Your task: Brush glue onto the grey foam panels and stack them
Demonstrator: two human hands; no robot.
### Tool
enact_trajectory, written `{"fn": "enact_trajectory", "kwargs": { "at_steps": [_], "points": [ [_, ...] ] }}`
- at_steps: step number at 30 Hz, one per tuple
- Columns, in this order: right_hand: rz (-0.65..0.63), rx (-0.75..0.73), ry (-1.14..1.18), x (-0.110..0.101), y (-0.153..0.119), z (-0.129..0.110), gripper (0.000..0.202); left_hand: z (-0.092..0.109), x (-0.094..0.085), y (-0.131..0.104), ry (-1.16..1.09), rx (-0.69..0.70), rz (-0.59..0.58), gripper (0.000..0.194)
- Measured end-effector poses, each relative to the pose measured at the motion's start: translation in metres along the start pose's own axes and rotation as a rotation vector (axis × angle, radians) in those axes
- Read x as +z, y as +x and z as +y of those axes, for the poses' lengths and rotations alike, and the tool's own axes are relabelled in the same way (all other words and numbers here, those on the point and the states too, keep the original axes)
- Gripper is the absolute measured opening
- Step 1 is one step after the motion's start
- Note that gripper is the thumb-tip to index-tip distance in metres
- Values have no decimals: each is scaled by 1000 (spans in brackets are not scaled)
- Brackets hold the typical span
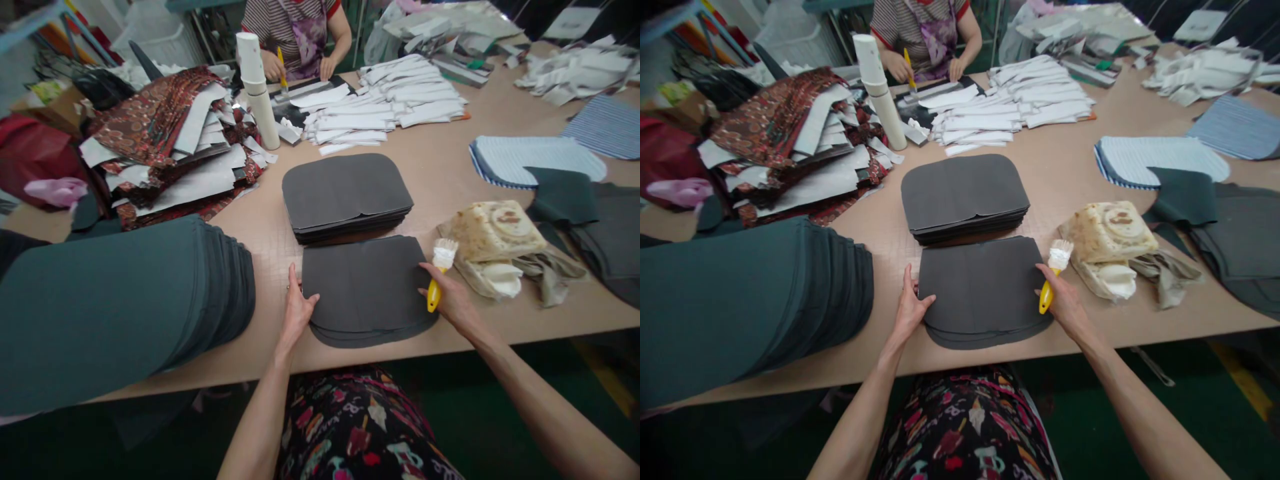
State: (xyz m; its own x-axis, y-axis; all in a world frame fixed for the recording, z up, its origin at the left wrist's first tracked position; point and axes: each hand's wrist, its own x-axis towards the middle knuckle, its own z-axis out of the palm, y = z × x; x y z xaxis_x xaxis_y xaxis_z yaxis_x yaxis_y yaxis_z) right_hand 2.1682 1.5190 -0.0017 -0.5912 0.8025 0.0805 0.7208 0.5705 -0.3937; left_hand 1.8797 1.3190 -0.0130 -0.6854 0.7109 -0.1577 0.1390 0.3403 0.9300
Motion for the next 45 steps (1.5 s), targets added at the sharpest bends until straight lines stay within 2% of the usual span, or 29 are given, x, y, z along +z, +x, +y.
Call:
{"fn": "enact_trajectory", "kwargs": {
  "at_steps": [12, 18, 24, 29, 33, 40, 45],
  "points": [
    [11, -49, -34, 1, 1, 3, 51, -1, 0, -3, 57, 75, -17, 97],
    [18, -50, -8, 0, 0, 2, 51, -4, 1, -3, 133, 161, -25, 98],
    [17, -56, 9, 1, 2, 3, 51, -1, 2, -7, 286, 287, -17, 84],
    [31, -39, 42, 3, 3, 3, 50, 2, 3, -9, 430, 335, 4, 72],
    [34, -28, 53, 2, 3, 0, 48, 3, 8, -9, 512, 387, -58, 62],
    [33, -52, 51, 3, 1, -1, 47, 0, 10, -12, 604, 413, -227, 64],
    [45, -62, 46, 13, -10, 1, 47, -4, 4, -22, 654, 405, -257, 62]
  ]
}}
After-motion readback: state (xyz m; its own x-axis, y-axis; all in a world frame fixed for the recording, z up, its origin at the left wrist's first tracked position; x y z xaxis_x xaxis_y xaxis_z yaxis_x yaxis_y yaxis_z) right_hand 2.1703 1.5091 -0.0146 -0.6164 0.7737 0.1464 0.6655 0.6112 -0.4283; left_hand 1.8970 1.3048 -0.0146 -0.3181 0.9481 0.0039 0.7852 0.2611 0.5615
